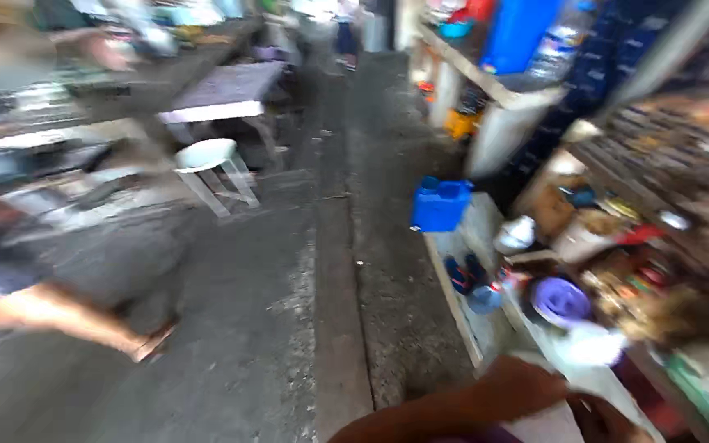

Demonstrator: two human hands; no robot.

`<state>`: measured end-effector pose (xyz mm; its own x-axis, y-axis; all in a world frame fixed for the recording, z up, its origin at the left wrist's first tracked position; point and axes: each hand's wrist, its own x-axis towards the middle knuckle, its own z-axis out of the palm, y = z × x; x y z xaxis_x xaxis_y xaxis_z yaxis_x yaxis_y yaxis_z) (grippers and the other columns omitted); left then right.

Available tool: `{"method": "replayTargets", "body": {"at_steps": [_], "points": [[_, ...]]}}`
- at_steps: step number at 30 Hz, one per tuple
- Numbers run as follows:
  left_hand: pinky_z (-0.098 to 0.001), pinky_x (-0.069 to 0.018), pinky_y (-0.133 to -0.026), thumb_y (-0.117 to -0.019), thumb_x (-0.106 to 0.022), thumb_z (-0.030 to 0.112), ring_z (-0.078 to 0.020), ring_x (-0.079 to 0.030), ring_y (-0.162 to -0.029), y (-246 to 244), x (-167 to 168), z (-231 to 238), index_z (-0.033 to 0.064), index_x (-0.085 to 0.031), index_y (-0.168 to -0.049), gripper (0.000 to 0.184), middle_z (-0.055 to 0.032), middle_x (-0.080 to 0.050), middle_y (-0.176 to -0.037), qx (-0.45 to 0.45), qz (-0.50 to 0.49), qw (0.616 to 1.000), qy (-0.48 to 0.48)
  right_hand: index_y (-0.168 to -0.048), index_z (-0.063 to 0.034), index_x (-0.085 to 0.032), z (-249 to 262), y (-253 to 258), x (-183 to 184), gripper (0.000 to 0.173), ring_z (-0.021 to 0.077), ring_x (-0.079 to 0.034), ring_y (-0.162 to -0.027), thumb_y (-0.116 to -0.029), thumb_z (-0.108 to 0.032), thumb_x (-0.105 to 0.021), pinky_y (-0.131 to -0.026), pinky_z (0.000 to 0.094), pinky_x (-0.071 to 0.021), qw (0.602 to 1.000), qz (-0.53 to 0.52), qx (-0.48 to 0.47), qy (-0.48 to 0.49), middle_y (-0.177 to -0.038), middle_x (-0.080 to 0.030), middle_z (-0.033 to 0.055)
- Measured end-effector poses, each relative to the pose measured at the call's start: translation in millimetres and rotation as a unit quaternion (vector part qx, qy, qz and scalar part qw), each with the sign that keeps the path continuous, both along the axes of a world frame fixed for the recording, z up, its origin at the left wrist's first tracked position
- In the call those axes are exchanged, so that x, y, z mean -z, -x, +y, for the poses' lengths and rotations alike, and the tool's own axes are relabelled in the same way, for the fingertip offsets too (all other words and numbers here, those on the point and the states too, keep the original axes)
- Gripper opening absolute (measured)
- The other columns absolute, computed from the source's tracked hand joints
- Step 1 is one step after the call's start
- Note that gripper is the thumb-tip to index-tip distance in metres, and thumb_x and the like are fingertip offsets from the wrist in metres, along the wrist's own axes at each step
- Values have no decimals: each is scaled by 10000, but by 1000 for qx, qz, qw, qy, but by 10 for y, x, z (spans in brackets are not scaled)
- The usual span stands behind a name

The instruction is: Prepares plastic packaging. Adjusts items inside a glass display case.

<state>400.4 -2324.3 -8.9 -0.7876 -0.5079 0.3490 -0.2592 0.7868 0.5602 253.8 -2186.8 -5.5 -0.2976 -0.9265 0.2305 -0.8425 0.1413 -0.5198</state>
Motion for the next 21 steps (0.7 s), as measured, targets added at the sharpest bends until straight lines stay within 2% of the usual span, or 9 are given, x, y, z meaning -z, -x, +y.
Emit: {"method": "replayTargets", "body": {"at_steps": [1,2,5,8,13,16,21], "points": [[-446,-597,-651,-966,-677,223,-226,-733,-736,-7,-60,-49,105,-771,-999,154,-66,-746,-818,25,9,1000,-7,-1122,28,-726,-55,-89,-221,301,327,-699,-713,-1037,-220,-578,-685,554,-574,997,-26,51,-52,-858,-730,190],[-464,-596,-660,-970,-672,207,-251,-736,-751,-2,-123,-99,78,-762,-1012,163,-92,-746,-837,55,9,998,-22,-1054,5,-749,-93,-136,-306,258,330,-701,-671,-1008,-205,-606,-640,568,-577,994,-15,102,-39,-813,-727,175],[-453,-615,-667,-1004,-611,188,-257,-747,-768,79,-213,-159,43,-768,-1030,215,-113,-747,-862,114,22,993,-26,-979,-46,-761,-9,-155,-360,224,255,-694,-604,-989,-199,-597,-560,486,-581,983,35,181,20,-740,-718,99],[-405,-583,-585,-998,-579,201,-229,-716,-668,208,-171,-72,50,-772,-1001,245,-96,-718,-766,146,75,986,10,-961,-68,-749,169,-173,-332,217,196,-646,-542,-981,-203,-581,-503,399,-541,970,48,229,67,-676,-684,58],[-327,-567,-570,-986,-589,198,-173,-694,-630,529,-18,178,46,-785,-967,249,-83,-725,-745,220,153,963,16,-936,-66,-730,548,-268,-218,212,163,-614,-510,-988,-195,-570,-458,341,-493,926,74,353,107,-654,-664,46],[-288,-567,-592,-990,-592,186,-152,-689,-634,753,55,440,31,-776,-959,243,-88,-723,-740,304,186,934,-14,-885,-59,-691,847,-369,-172,162,144,-576,-498,-953,-164,-587,-446,314,-460,888,66,438,125,-632,-629,40],[-230,-565,-642,-1020,-578,173,-120,-677,-655,1107,101,1092,-5,-738,-950,249,-100,-712,-750,437,223,867,-90,-882,-29,-673,1472,-498,-110,113,84,-526,-509,-925,-115,-613,-467,239,-438,808,22,559,183,-624,-594,34]]}}
